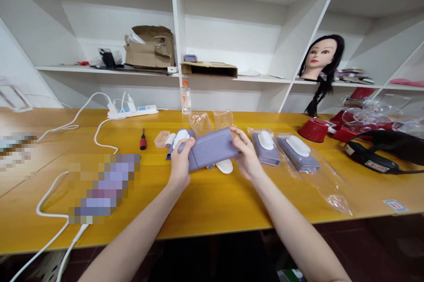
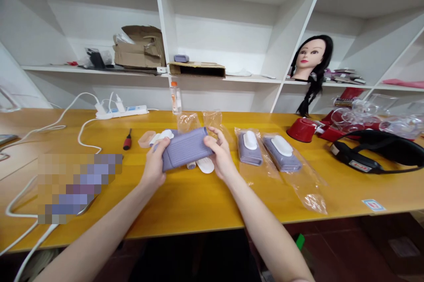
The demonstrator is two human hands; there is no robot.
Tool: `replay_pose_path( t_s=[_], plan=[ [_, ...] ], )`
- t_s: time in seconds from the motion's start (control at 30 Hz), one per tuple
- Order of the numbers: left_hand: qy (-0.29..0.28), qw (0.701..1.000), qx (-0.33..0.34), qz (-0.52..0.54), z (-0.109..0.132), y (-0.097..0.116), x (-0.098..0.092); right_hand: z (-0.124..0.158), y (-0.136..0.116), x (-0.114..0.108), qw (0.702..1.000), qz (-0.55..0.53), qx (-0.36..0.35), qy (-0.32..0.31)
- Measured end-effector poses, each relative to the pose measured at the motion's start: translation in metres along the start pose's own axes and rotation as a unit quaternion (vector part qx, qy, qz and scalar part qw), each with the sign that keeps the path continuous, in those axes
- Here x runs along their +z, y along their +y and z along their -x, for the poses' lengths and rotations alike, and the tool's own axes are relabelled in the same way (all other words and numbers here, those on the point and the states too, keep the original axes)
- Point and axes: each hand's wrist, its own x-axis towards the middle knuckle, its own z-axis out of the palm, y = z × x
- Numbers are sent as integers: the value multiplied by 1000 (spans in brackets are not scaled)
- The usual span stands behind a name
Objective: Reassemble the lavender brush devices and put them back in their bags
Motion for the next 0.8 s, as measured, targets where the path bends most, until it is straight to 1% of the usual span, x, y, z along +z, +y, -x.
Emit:
replay_pose_path(
  t_s=[0.03, 0.1, 0.17, 0.2, 0.23, 0.33, 0.4, 0.47, 0.57, 0.67, 0.8],
  plan=[
    [-13, 1000, -13, -3, 1, 1, -1, -3, -5, -4, 999, 51, -4, -11],
    [-57, 997, -51, 13, 3, 4, -2, -8, -14, -12, 992, 125, -11, -31],
    [-110, 990, -80, 27, 6, 6, -2, -10, -18, -18, 987, 152, 4, -52],
    [-128, 989, -77, 21, 7, 7, -2, -11, -20, -20, 986, 153, 23, -60],
    [-136, 989, -60, 8, 8, 7, -1, -11, -20, -22, 986, 151, 42, -63],
    [-121, 992, 6, -22, 8, 4, -1, -11, -17, -22, 987, 136, 71, -41],
    [-102, 994, 25, -20, 7, 1, -3, -11, -12, -19, 990, 124, 70, -21],
    [-80, 996, 30, -22, 7, -1, -6, -9, -6, -15, 991, 115, 69, -12],
    [-59, 997, 35, -32, 8, -5, -11, -7, -2, -11, 990, 123, 63, -21],
    [-63, 997, 43, -24, 10, -7, -13, -5, -3, -10, 988, 139, 57, -35],
    [-71, 996, 47, -16, 13, -7, -13, -5, -5, -12, 988, 135, 53, -47]
  ],
)
